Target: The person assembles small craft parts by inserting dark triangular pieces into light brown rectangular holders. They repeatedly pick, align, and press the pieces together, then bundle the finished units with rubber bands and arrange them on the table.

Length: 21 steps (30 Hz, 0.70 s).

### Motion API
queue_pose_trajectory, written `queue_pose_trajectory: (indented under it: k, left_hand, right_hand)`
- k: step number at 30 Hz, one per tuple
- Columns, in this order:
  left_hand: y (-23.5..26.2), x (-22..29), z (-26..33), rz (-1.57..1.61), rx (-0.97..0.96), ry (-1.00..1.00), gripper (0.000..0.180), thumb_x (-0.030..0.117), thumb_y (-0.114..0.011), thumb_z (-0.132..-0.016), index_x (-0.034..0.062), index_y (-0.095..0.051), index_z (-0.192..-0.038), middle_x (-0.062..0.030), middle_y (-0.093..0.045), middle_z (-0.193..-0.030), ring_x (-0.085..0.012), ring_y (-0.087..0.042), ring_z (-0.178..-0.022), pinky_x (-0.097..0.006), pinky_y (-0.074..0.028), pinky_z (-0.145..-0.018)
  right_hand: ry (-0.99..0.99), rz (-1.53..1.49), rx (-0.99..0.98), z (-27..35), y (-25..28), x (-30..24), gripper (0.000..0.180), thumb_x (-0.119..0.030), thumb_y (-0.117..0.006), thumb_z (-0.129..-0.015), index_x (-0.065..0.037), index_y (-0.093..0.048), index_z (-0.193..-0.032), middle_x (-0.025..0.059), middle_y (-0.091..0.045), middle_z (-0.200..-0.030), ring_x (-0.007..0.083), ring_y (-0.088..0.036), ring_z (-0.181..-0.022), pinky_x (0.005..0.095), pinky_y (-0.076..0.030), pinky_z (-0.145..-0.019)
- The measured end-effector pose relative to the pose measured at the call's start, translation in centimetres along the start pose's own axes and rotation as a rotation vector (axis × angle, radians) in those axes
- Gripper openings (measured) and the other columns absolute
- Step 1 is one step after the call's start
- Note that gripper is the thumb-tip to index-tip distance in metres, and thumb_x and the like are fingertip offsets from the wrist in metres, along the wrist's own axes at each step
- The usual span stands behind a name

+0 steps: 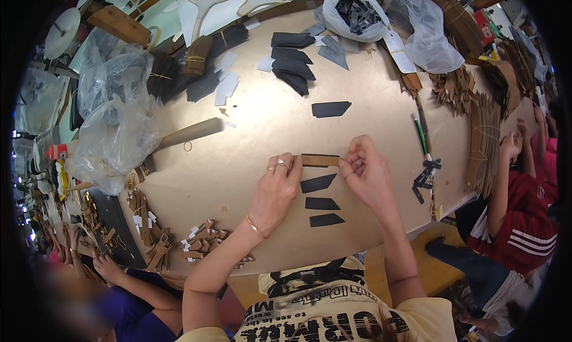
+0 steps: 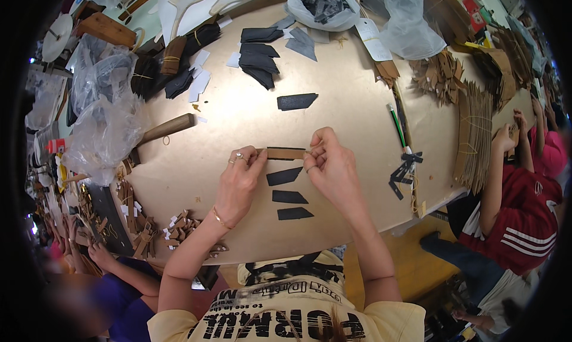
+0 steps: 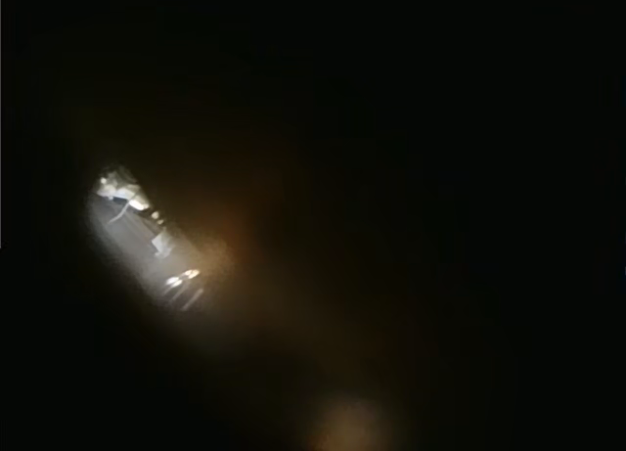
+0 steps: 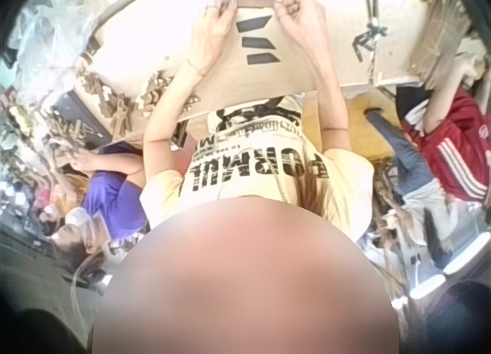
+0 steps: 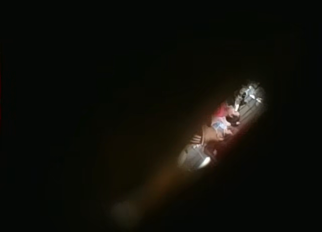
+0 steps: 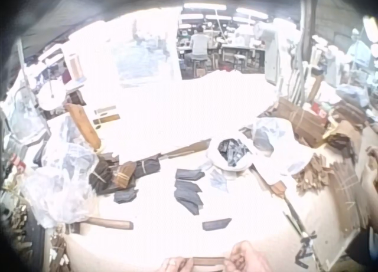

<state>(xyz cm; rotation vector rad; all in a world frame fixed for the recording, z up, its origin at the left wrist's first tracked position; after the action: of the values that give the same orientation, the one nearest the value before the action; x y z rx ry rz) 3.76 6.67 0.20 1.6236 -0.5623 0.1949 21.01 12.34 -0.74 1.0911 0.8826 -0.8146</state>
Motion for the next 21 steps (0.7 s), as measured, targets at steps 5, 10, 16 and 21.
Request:
queue_pose_trajectory:
  k: [5, 10, 16, 21]
  left_hand:
    - [0.0, -0.6, -0.2, 0.064, 0.033, 0.031, 0.033, -0.007, -0.064, -0.08, 0.0005, -0.069, -0.112, -0.0116, -0.058, -0.101, -0.0267, -0.06, -0.09, -0.034, -0.052, -0.072]
    - [0.3, -2.8, -0.6, 0.413, 0.071, 0.148, 0.028, -0.009, -0.064, -0.08, 0.0036, -0.073, -0.103, -0.0102, -0.06, -0.097, -0.0237, -0.062, -0.08, -0.033, -0.052, -0.071]
    - [0.4, -3.0, -0.6, 0.464, 0.082, 0.155, 0.028, -0.011, -0.061, -0.08, 0.0026, -0.073, -0.101, -0.0101, -0.061, -0.097, -0.023, -0.063, -0.077, -0.033, -0.052, -0.07]
    - [1.2, -2.8, -0.6, 0.511, 0.094, 0.201, 0.028, -0.01, -0.059, -0.083, 0.001, -0.07, -0.105, -0.0112, -0.062, -0.097, -0.0228, -0.063, -0.077, -0.031, -0.052, -0.071]
  right_hand:
    - [0.145, 0.563, -0.035, 1.2, -1.0, -1.3, 0.024, -0.004, -0.066, -0.081, -0.008, -0.068, -0.105, 0.0035, -0.065, -0.089, 0.0158, -0.059, -0.08, 0.0286, -0.047, -0.07]
    - [0.525, 1.196, 0.259, 4.5, -3.9, -3.8, 0.036, -0.01, -0.063, -0.081, -0.01, -0.07, -0.116, 0.0068, -0.062, -0.123, 0.0215, -0.056, -0.107, 0.0309, -0.044, -0.085]
    - [0.605, 1.079, 0.104, 5.0, -6.1, -3.4, 0.042, -0.009, -0.059, -0.082, 0.002, -0.063, -0.123, 0.0111, -0.058, -0.125, 0.0246, -0.056, -0.106, 0.035, -0.048, -0.086]
    - [0.441, 0.826, -0.008, 3.7, -6.9, -3.4, 0.039, -0.002, -0.061, -0.085, 0.002, -0.06, -0.124, 0.0142, -0.055, -0.115, 0.0282, -0.058, -0.102, 0.0365, -0.052, -0.081]
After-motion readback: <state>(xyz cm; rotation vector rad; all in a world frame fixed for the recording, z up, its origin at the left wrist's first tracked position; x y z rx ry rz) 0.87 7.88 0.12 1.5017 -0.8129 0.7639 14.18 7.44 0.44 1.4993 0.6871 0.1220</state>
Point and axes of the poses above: each hand's wrist, its own z-axis away from the middle knuckle, its own y-axis out of the back of the hand, x = y × z, the point moved 6 cm from there along -z, towards the middle knuckle
